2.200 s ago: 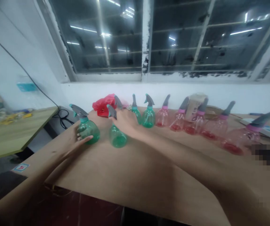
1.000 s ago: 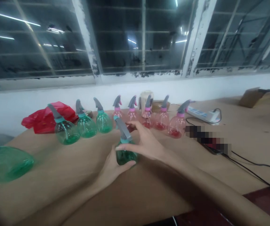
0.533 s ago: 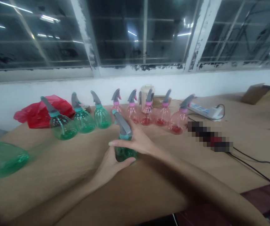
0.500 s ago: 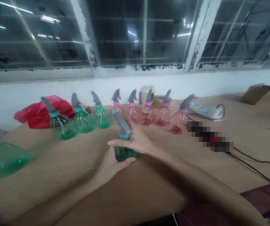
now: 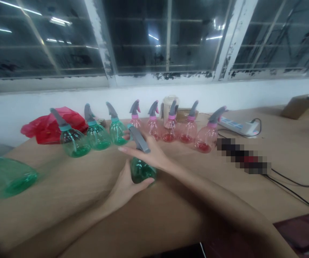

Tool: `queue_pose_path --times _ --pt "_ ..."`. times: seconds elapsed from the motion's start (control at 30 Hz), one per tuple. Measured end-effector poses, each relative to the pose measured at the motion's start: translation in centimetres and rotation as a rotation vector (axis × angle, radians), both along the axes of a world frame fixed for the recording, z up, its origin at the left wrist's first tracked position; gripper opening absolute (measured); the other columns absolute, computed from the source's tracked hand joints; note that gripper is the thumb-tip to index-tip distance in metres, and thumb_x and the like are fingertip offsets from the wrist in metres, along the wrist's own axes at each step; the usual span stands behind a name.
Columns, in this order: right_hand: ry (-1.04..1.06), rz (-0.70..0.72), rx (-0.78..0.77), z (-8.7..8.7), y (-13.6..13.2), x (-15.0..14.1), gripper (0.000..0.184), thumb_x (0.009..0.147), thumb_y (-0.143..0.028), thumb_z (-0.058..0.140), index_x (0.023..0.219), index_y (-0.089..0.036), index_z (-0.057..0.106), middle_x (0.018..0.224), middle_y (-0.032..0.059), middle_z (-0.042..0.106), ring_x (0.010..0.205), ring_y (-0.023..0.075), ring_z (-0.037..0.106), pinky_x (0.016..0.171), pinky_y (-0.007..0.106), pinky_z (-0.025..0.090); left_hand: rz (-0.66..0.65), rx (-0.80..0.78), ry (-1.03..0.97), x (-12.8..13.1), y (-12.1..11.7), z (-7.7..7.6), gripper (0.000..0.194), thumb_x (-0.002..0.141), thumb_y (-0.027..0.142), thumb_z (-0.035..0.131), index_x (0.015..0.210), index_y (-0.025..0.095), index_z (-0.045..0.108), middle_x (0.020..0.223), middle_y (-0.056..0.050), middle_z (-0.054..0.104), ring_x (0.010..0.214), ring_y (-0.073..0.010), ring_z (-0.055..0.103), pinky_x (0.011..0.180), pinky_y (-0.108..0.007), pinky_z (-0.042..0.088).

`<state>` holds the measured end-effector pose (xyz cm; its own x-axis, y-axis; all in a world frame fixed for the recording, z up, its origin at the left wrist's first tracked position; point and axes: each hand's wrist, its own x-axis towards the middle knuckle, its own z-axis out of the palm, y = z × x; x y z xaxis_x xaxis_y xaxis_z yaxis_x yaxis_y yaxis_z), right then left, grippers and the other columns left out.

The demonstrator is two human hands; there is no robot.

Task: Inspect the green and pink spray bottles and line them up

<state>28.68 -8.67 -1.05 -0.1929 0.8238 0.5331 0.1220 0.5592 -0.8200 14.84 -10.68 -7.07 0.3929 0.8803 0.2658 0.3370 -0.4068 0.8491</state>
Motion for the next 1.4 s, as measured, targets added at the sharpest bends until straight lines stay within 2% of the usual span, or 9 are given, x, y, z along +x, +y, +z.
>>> queue_pose_path --times 0.1,0.33,0.43,0.53,0.73,0.83,1.03,1.13,1.4 --pt "-0.006 0.012 0.024 -0.1 0.3 0.0 0.039 0.072 -0.039 0.067 0.106 -0.022 0.057 0.110 0.0045 0.062 0.104 0.0194 0.058 0.094 0.038 0.043 -0.004 0.015 0.007 0.0 -0.1 0.2 0.067 0.068 0.044 0.069 0.122 0.023 0.037 0.122 -0.011 0.050 0.118 -0.0314 0.045 0.098 -0.052 0.036" --pt "-0.061 0.016 0.009 0.0 0.7 -0.1 0.031 0.075 -0.040 0.063 0.100 -0.022 0.058 0.105 0.0033 0.063 0.094 0.0184 0.060 0.086 0.036 0.047 0.059 -0.039 0.072 -0.2 -0.1 0.8 0.072 0.064 0.048 0.071 0.121 0.019 0.037 0.118 -0.013 0.052 0.115 -0.0344 0.047 0.096 -0.053 0.037" --pt "-0.067 -0.008 0.022 -0.3 0.8 -0.2 0.031 0.076 -0.040 0.062 0.101 -0.023 0.057 0.104 0.0026 0.063 0.092 0.0182 0.060 0.085 0.036 0.047 0.059 -0.015 0.079 -0.4 0.1 0.6 0.072 0.065 0.047 0.070 0.122 0.019 0.036 0.120 -0.013 0.051 0.116 -0.0326 0.047 0.096 -0.053 0.037" --pt "-0.106 -0.057 0.002 -0.8 0.8 -0.3 0.035 0.076 -0.042 0.061 0.106 -0.025 0.055 0.085 0.0006 0.064 0.078 0.0181 0.060 0.076 0.036 0.049 0.027 0.010 0.065 -0.5 0.4 0.2 0.072 0.066 0.045 0.070 0.124 0.020 0.034 0.123 -0.012 0.049 0.117 -0.0308 0.045 0.097 -0.050 0.037" --pt "-0.092 -0.098 0.042 -1.3 0.8 -0.2 0.037 0.074 -0.042 0.063 0.105 -0.023 0.056 0.061 -0.0053 0.049 0.052 0.0115 0.045 0.056 0.029 0.043 0.024 0.046 0.076 -0.5 0.4 0.1 0.074 0.068 0.046 0.068 0.126 0.020 0.031 0.124 -0.012 0.048 0.118 -0.0306 0.045 0.097 -0.049 0.037" --pt "-0.066 -0.130 0.080 -1.2 0.7 -0.3 0.037 0.073 -0.038 0.065 0.105 -0.022 0.056 0.060 -0.0064 0.044 0.051 0.0097 0.041 0.053 0.026 0.040 0.018 0.031 0.090 -0.6 0.3 0.1 0.073 0.068 0.046 0.068 0.126 0.018 0.032 0.124 -0.012 0.048 0.117 -0.0294 0.045 0.097 -0.047 0.037" --pt "-0.024 -0.151 0.088 -1.1 0.6 -0.4 0.027 0.073 -0.035 0.065 0.095 -0.021 0.058 0.061 -0.0061 0.048 0.051 0.0091 0.043 0.054 0.026 0.040 0.044 0.044 0.128 -0.7 0.2 -0.1 0.076 0.067 0.049 0.068 0.126 0.020 0.030 0.121 -0.011 0.049 0.114 -0.0288 0.047 0.094 -0.047 0.040" --pt "-0.009 -0.116 0.087 -1.1 0.5 -0.4 0.019 0.076 -0.034 0.062 0.089 -0.020 0.057 0.066 -0.0039 0.054 0.054 0.0098 0.047 0.056 0.026 0.041 0.062 0.035 0.156 -0.7 0.1 0.0 0.079 0.065 0.051 0.069 0.125 0.018 0.030 0.122 -0.013 0.048 0.116 -0.0304 0.046 0.094 -0.048 0.039" --pt "-0.029 -0.147 0.052 -1.3 0.2 -0.3 0.011 0.079 -0.030 0.058 0.081 -0.020 0.056 0.064 -0.0034 0.053 0.053 0.0091 0.047 0.051 0.023 0.038 0.056 0.064 0.184 -0.6 0.0 0.2 0.073 0.061 0.050 0.070 0.117 0.015 0.038 0.114 -0.015 0.049 0.115 -0.0358 0.045 0.093 -0.054 0.038"
